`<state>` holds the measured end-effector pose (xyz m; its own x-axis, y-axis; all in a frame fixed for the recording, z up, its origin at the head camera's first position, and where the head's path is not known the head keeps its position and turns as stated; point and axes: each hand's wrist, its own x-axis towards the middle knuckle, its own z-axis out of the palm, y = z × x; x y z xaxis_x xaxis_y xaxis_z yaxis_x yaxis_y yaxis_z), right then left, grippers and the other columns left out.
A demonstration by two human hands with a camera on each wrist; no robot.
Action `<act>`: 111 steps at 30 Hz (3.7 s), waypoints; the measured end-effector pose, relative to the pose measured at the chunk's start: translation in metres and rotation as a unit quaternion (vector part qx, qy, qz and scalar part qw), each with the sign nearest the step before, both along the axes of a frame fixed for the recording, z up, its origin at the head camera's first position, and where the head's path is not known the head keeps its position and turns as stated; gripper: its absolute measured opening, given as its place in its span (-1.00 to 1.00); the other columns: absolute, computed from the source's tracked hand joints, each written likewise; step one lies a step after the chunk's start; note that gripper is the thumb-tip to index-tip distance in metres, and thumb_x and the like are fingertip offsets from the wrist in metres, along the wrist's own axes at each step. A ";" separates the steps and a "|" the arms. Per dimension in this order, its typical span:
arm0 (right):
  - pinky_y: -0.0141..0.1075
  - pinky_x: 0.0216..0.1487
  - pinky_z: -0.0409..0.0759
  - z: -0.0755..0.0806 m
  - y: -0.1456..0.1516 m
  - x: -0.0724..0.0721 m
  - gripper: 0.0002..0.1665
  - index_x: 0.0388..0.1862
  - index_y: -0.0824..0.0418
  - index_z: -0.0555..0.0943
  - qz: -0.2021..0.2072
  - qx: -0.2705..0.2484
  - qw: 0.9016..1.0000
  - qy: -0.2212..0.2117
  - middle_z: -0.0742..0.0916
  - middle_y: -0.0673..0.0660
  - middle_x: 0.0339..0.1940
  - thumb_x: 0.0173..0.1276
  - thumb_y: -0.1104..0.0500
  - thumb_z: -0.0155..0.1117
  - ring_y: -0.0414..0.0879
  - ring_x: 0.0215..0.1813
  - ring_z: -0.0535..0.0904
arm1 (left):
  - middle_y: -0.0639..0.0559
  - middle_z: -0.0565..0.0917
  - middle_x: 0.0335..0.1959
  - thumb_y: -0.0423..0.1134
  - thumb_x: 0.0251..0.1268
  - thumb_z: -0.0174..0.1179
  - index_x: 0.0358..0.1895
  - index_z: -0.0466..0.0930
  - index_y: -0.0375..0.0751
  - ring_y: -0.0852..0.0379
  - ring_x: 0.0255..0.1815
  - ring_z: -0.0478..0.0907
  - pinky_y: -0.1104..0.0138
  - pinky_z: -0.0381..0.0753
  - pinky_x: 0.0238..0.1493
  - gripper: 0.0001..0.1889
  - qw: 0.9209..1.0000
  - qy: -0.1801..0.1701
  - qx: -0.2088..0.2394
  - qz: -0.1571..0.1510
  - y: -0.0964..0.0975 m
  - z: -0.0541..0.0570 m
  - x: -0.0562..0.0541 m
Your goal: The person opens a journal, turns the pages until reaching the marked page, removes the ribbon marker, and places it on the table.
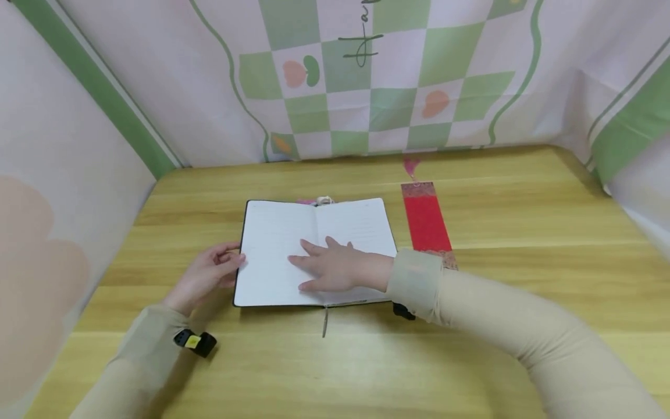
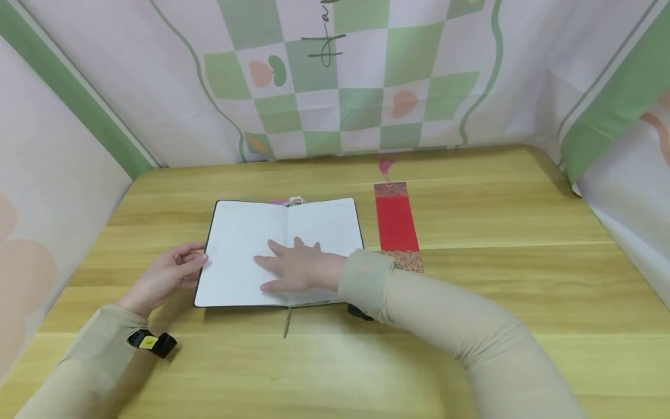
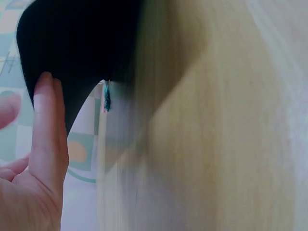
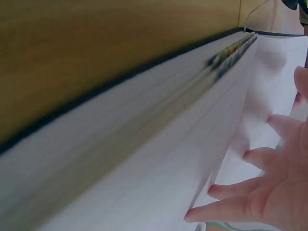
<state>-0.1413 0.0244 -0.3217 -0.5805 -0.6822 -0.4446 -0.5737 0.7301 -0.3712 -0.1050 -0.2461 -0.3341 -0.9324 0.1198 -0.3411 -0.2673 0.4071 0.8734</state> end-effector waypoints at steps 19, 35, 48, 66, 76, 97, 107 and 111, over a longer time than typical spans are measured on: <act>0.03 0.50 -0.16 -0.001 0.019 -0.021 -0.10 0.51 -0.07 0.08 0.037 -0.006 0.999 0.032 0.03 0.14 0.55 0.29 -0.26 0.17 0.14 0.55 -0.10 | -0.13 0.51 -0.14 -0.28 0.27 0.22 0.37 0.18 -0.35 0.13 -0.34 0.49 0.30 0.62 -0.30 -0.36 0.996 0.019 -0.090 0.009 0.007 -0.003 -0.001; 0.12 0.47 -0.11 -0.004 0.074 -0.096 0.05 0.46 0.34 0.13 -0.077 0.025 0.992 0.101 0.24 0.34 0.46 0.17 -0.14 0.36 0.30 0.49 0.01 | -0.12 0.50 -0.15 -0.26 0.27 0.22 0.37 0.19 -0.33 0.13 -0.33 0.47 0.31 0.60 -0.31 -0.36 0.995 0.023 -0.096 0.009 0.008 0.003 -0.004; 0.19 0.32 0.22 -0.002 0.068 -0.090 -0.07 0.32 0.22 0.40 -0.121 0.020 0.977 0.174 0.39 0.32 0.36 0.01 -0.14 0.49 0.27 0.39 0.14 | -0.07 0.50 -0.23 -0.29 0.28 0.21 0.35 0.20 -0.36 0.17 -0.41 0.43 0.34 0.57 -0.35 -0.38 0.995 0.021 -0.094 0.017 0.012 0.006 0.003; -0.07 0.02 0.56 -0.005 0.086 -0.054 -0.36 0.28 0.29 0.42 -0.141 -0.160 0.969 0.125 0.59 0.29 0.10 0.15 0.43 0.20 0.12 0.04 0.53 | -0.11 0.50 -0.15 -0.28 0.28 0.21 0.36 0.20 -0.32 0.13 -0.33 0.46 0.33 0.57 -0.32 -0.38 0.994 0.021 -0.103 0.017 0.013 0.007 0.003; -0.08 0.13 0.51 0.010 0.092 -0.052 -0.26 0.45 0.27 0.17 -0.299 -0.313 0.897 -0.090 0.45 0.31 0.22 0.28 0.34 0.10 0.14 0.15 0.44 | -0.12 0.50 -0.16 -0.31 0.28 0.20 0.37 0.17 -0.39 0.17 -0.31 0.46 0.38 0.55 -0.36 -0.36 0.995 0.037 -0.095 0.007 0.012 0.009 0.002; -0.04 0.19 0.48 0.026 0.059 -0.034 -0.40 0.48 0.17 0.11 -0.236 -0.374 0.848 -0.292 0.38 0.31 0.26 0.54 0.03 -0.20 0.17 0.21 0.42 | -0.14 0.49 -0.12 -0.28 0.29 0.20 0.37 0.18 -0.37 0.12 -0.25 0.45 0.35 0.57 -0.25 -0.37 0.995 0.037 -0.093 0.007 0.015 0.013 0.005; -0.05 0.31 0.31 0.017 0.025 -0.016 -0.31 0.46 0.07 0.21 -0.081 -0.170 0.980 -0.063 0.40 0.26 0.31 0.41 -0.05 0.08 0.12 0.32 0.32 | -0.11 0.49 -0.17 -0.28 0.28 0.21 0.36 0.20 -0.36 0.15 -0.30 0.44 0.37 0.55 -0.29 -0.37 0.995 0.034 -0.089 0.017 0.013 0.008 0.005; 0.04 0.38 0.19 0.012 0.012 -0.009 -0.24 0.50 0.00 0.14 -0.055 -0.102 0.993 -0.037 0.24 0.27 0.45 0.40 -0.11 0.10 0.19 0.43 0.14 | -0.06 0.51 -0.22 -0.37 0.30 0.14 0.37 0.16 -0.44 0.23 -0.34 0.47 0.37 0.58 -0.29 -0.39 0.998 0.037 -0.051 0.020 0.013 0.006 0.004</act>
